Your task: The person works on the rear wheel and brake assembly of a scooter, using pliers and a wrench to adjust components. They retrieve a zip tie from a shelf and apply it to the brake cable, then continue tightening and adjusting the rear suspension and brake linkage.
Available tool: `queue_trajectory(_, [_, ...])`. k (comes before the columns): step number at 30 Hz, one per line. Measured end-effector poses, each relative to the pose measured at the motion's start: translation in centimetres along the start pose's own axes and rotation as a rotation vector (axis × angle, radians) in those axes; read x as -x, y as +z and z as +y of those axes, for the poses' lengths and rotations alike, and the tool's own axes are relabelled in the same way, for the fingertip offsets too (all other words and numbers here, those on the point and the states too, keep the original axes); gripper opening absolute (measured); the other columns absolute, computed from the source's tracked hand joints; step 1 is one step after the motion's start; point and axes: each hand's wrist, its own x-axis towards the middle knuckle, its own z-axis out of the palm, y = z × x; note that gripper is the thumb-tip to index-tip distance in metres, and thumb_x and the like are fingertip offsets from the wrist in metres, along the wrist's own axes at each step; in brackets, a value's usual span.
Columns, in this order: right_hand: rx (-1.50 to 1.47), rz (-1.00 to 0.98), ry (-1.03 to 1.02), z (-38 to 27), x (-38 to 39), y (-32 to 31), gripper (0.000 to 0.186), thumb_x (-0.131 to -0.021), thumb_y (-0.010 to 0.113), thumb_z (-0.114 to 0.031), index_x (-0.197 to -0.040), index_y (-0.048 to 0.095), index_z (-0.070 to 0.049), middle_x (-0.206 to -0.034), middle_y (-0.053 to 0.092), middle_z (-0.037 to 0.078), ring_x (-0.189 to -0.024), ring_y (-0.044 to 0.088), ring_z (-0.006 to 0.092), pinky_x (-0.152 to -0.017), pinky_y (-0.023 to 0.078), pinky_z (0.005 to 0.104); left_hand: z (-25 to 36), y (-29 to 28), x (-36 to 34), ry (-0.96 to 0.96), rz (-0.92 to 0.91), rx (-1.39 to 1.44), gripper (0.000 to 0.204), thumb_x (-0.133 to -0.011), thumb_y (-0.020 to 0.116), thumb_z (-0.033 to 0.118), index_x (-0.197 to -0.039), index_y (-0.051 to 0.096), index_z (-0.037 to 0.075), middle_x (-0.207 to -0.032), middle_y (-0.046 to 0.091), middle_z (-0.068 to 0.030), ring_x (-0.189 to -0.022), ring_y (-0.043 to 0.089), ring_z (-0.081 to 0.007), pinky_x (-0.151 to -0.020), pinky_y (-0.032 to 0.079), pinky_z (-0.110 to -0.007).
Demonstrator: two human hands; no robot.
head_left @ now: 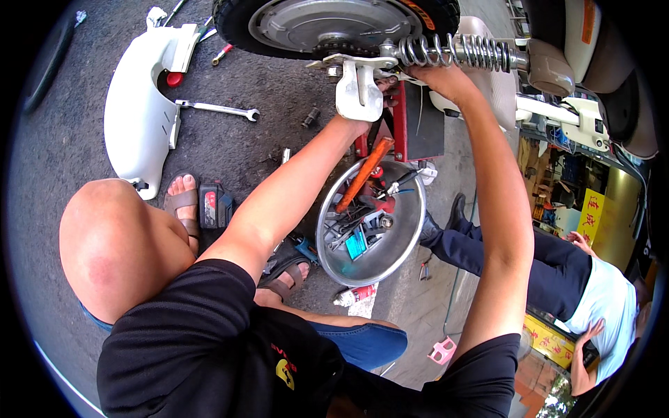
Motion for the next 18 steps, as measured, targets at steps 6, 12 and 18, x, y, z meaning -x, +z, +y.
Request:
queue_trajectory(6, [-0.184,0.06,-0.052,2.4,-0.3,2.1,0.035,-0.087,0.05,-0.033,-0.116,0.057,-0.016,-0.128,0.05,0.011,-0.116,0.047,0.0282,-0.098,0.035,0.0349,0.1,1.0,0.6,-0.041,-0.011,0.058,0.037,-0.084,0.043,0.033,-0.115,0.047,0.012,-0.104,0.057,-0.0103,-0.091,0.06,-0.0265,-0.073,0.05,-0.045])
queue_trajectory(12, [-0.197,0.152,-0.012,2.5,-0.8,2.9,0.035,-0.085,0.054,-0.033,-0.116,0.058,-0.015,-0.124,0.053,0.011,-0.114,0.049,0.0282,-0.097,0.036,0.0343,0.2,0.6,0.2,-0.065,-0.036,0.045,0.035,-0.082,0.061,0.001,-0.112,0.046,0.01,-0.096,0.059,-0.0109,-0.088,0.061,-0.0275,-0.074,0.053,-0.044])
queue_trajectory(18, [-0.203,0.203,-0.031,0.7,-0.4,2.6,0.033,-0.086,0.054,-0.032,-0.113,0.06,-0.014,-0.122,0.054,0.011,-0.113,0.049,0.0286,-0.096,0.036,0.0337,0.3,0.1,0.2,-0.045,-0.022,0.05,0.034,-0.082,0.062,0.004,-0.112,0.046,0.009,-0.095,0.059,-0.01,-0.086,0.061,-0.0262,-0.072,0.053,-0.044])
